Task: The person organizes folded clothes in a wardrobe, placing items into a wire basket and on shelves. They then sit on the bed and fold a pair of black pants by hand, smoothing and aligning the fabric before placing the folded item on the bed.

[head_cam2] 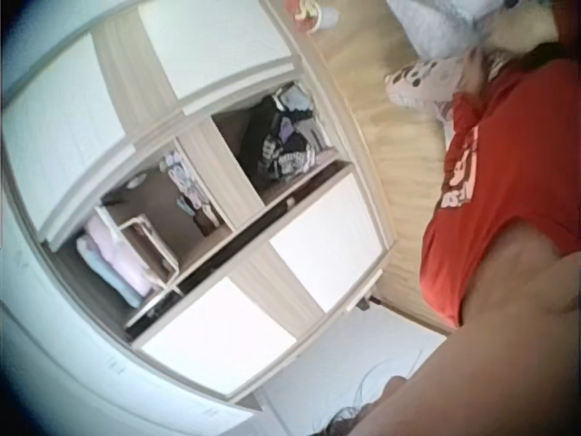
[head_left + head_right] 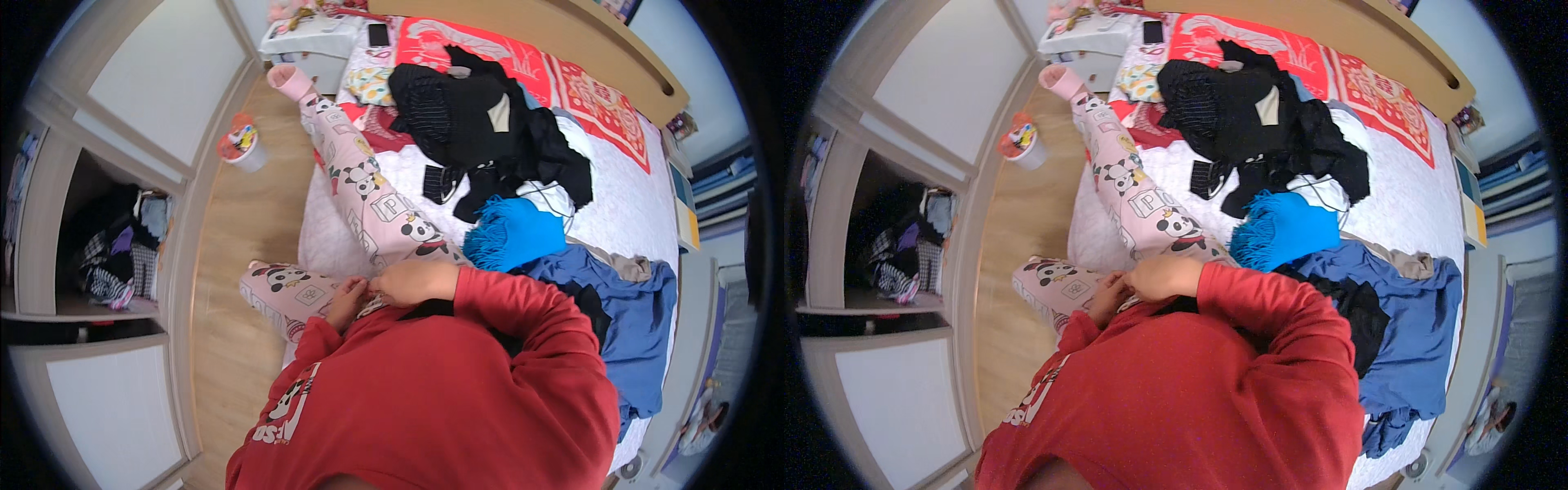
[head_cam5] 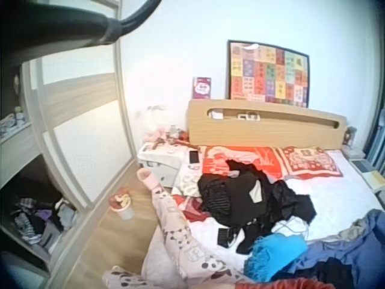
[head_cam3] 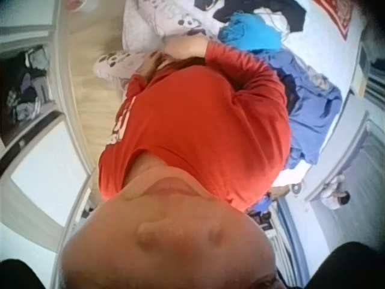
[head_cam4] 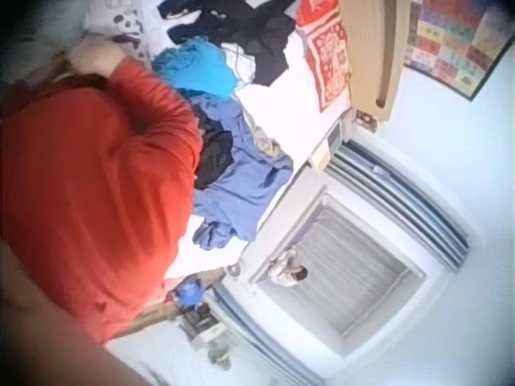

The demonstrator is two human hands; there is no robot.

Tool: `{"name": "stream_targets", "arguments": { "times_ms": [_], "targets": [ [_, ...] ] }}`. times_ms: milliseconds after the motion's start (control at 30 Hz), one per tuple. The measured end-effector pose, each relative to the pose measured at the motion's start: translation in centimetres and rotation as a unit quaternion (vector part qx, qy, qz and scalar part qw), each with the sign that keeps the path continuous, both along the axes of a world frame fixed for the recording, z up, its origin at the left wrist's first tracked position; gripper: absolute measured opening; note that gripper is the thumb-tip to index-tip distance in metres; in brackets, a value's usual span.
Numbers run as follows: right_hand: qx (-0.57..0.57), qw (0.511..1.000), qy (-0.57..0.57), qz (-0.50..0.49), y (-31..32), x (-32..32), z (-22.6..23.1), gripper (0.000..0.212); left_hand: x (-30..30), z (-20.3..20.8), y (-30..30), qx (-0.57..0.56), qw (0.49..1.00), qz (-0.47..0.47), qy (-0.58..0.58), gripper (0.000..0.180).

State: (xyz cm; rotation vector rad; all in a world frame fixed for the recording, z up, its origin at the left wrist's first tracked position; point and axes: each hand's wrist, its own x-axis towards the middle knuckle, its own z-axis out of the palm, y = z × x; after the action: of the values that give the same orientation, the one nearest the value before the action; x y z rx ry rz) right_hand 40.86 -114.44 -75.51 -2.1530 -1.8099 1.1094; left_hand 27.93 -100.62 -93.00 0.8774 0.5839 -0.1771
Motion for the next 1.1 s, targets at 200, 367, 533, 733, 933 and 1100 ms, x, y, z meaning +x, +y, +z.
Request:
{"name": "stream_targets", "arguments": {
  "times_ms": [200,367,533,733,933,1100],
  "targets": [
    [0.089,0.990,0.081,-0.079,-3.3,4.5,-3.6,0.021,3.2,-1.2,-0.1,-0.016,0.999,0.023,0.045,0.016],
    [0.216,0.925,0.061,-0.306,-4.6,11.8,-7.5,0.021,3.9,-2.4,0.4,-0.092,0.989,0.078,0.089,0.014],
    [0.271,0.752,-0.206,-0.564,-9.2,21.4,-8.4,0.031,4.7,-0.6,0.8,-0.129,0.978,0.109,0.122,0.014],
    [0.261,0.642,-0.013,-0.721,-9.6,27.4,-10.6,0.044,7.5,-2.4,1.4,-0.128,0.969,0.104,0.185,0.011],
    [0.235,0.561,-0.458,-0.648,-17.2,32.9,-7.8,0.043,7.8,-3.7,1.4,-0.117,0.961,0.105,0.226,0.016],
    [0.133,0.548,-0.246,-0.788,-26.2,34.4,-11.7,0.032,8.0,-4.1,2.0,-0.124,0.965,0.089,0.211,0.012]
  ]
}}
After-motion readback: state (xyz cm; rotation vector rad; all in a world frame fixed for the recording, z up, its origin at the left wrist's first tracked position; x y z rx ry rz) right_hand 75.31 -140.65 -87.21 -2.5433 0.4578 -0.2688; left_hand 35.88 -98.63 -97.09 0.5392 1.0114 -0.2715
